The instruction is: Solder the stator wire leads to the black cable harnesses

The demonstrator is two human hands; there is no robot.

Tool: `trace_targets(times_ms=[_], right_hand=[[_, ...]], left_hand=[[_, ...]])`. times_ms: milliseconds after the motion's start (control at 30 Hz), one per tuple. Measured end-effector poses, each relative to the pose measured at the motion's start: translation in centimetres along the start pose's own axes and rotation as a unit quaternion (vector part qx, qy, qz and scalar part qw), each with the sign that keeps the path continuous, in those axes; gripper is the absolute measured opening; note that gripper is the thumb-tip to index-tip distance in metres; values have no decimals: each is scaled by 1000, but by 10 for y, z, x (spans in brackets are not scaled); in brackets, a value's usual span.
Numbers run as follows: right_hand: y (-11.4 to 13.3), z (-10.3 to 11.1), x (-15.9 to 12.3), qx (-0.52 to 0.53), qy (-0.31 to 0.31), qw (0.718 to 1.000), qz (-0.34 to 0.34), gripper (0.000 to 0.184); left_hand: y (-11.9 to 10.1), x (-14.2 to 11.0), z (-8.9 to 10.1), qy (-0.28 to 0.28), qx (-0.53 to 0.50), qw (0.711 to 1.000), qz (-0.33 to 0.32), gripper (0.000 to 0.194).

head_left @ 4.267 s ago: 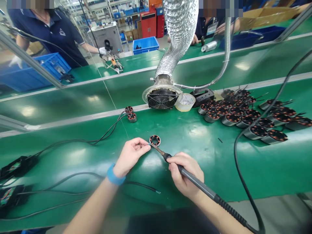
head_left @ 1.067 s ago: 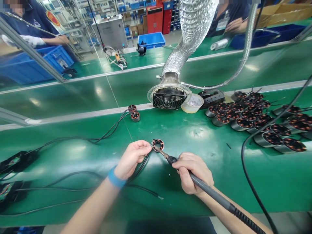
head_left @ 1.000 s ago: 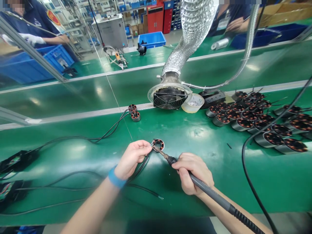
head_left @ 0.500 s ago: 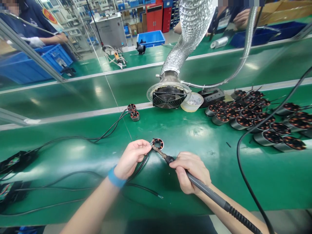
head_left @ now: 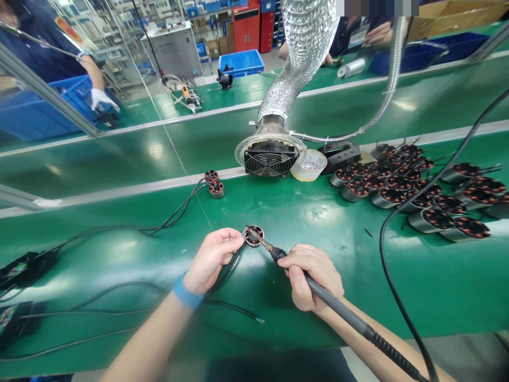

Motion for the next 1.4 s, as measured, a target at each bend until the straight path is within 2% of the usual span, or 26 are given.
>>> trace_targets(times_ms=[300,500,700,833,967,1167,1400], right_hand=[[1,0,1,5,13,1000,2,24],[-3,-4,-1,-76,21,997,-12,22],[-21,-22,-4,-169,106,976,-84,33],[-39,-37,-11,-117,171,966,-154,57],[-49,-40,-14,-61,196,961,-185,52],[-45,-32,-6,-50,245,954,-162,41],[-40,-26,-3,-82,254,955,-131,39]], left_hand=[[0,0,0,0,-6,1000,2,28],[0,1,1,3,-17,1000,6,28],[0,2,0,9,-21,1000,2,29],[-1,1,-1,6,-19,1000,-1,30],[-7,0,0,1,14,1000,-20,30],[-18,0,6,6,99,995,-27,31],[-20,-2,4,38,166,985,-26,32]])
Point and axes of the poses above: each hand's wrist, its own x-axis towards the middle knuckle, its own z-axis out of the back of the hand, y = z × x, the point moved 5 cm from there along x, towards the middle knuckle, and after that the axes turned 1 degree about -y, right-handed, at the moved point
